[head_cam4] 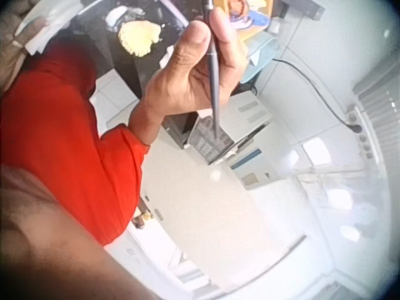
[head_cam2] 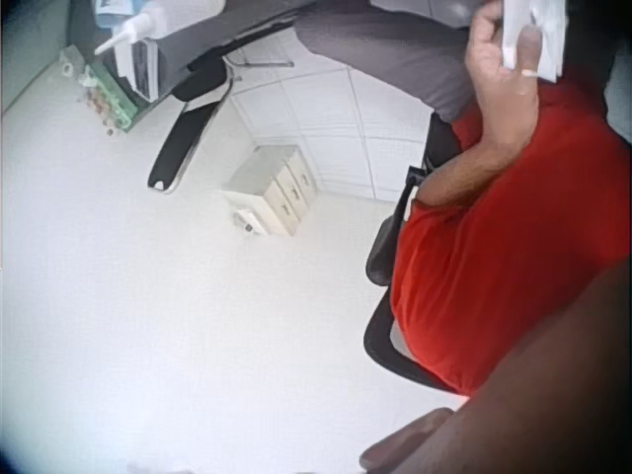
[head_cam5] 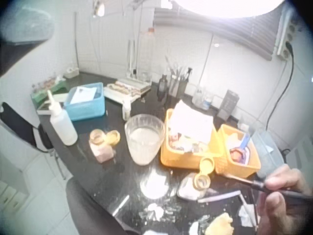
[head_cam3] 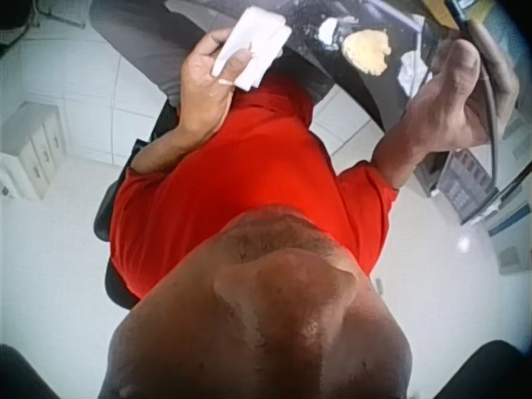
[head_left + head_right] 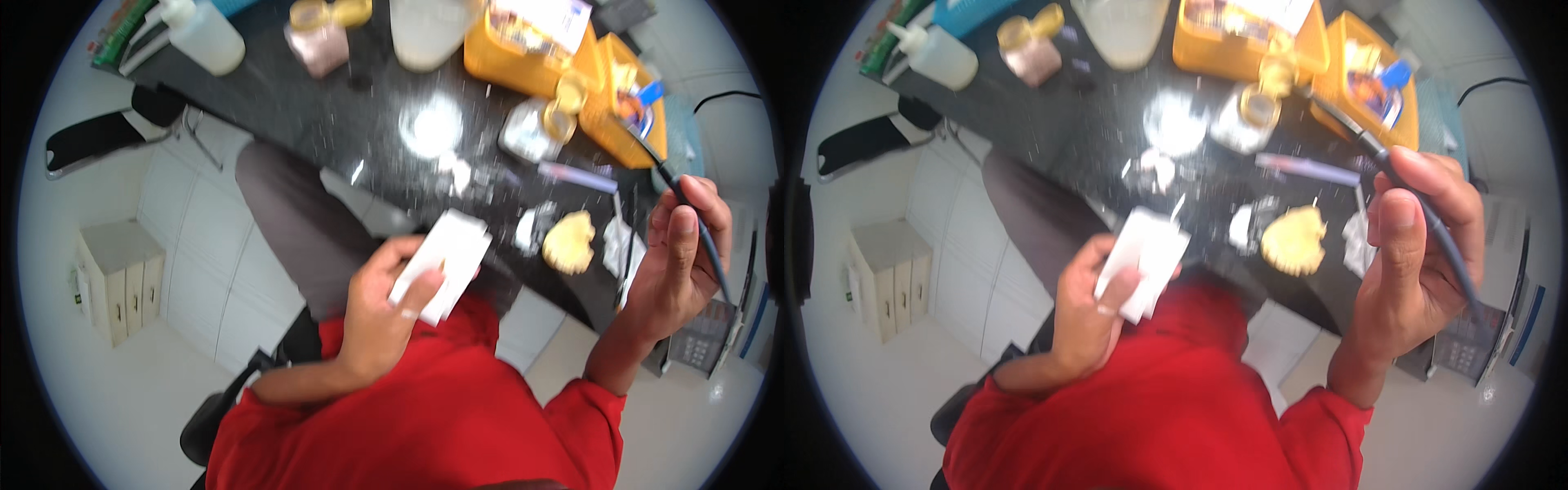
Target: The person paints a small dental model with a brush, applying a white substance to the teeth. They then wipe the model with a tissue and continue painting a small piece of material on the tissue with a yellowish substance.
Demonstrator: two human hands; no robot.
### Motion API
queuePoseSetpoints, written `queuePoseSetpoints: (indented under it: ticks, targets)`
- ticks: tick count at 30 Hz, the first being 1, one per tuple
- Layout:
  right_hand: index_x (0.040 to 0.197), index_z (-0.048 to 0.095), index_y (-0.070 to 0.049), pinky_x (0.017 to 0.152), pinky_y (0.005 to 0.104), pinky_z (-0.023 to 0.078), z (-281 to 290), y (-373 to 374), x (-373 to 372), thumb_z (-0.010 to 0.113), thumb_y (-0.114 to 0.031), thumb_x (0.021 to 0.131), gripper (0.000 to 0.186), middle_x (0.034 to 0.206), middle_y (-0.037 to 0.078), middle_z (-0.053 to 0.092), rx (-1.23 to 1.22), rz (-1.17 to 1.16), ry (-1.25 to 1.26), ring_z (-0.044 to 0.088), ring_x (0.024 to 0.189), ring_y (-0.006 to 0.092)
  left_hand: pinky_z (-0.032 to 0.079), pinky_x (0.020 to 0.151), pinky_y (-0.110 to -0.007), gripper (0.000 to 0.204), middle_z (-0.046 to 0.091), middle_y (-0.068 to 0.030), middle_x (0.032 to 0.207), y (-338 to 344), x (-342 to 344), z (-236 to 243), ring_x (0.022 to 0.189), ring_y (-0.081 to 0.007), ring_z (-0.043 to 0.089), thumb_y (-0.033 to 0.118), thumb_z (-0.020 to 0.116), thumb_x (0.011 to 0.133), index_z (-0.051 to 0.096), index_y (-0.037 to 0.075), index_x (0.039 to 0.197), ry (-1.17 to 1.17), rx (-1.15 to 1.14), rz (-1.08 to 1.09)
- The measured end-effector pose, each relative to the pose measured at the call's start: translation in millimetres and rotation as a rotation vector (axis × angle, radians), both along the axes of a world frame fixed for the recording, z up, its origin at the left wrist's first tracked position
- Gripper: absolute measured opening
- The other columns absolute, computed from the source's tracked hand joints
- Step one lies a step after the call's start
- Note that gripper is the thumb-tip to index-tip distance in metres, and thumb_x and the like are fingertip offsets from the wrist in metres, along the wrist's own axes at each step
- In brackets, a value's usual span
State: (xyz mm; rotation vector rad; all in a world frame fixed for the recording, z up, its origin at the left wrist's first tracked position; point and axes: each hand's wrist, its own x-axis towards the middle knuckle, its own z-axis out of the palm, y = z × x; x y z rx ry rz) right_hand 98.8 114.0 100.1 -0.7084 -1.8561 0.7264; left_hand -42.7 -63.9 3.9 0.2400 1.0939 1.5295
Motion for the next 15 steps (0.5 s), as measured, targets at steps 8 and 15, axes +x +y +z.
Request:
queuePoseSetpoints:
  ticks: [8, 15]
  targets:
    - [0.095, 0.063, 0.001, 0.063, 0.0182, 0.039, 44, 77, -83, 0.061, -0.018, 0.088, 0.02, 0.08, 0.002, 0.059, 0.08, 0.166, -0.212, 0.051, 0.07, 0.0056, 0.051, 0.083, -0.033, 0.026, 0.06, -0.0215, 0.107, -3, -26, 5, 0.097, -0.0272, 0.063, 0.012, 0.057, 0.091, 0.049, -0.004, 0.11, -0.091, 0.014, 0.141]
    - [0.089, 0.064, 0.0, 0.056, 0.0206, 0.047, 71, 50, -145, 0.065, -0.015, 0.085, 0.015, 0.075, 0.006, 0.065, -0.136, 0.24, -0.566, 0.06, 0.065, 0.0094, 0.051, 0.08, -0.031, 0.029, 0.06, -0.0205, 0.107, -2, -40, 4, 0.095, -0.0258, 0.063, 0.016, 0.059, 0.09, 0.05, -0.003, 0.109, -0.091, 0.032, 0.152]
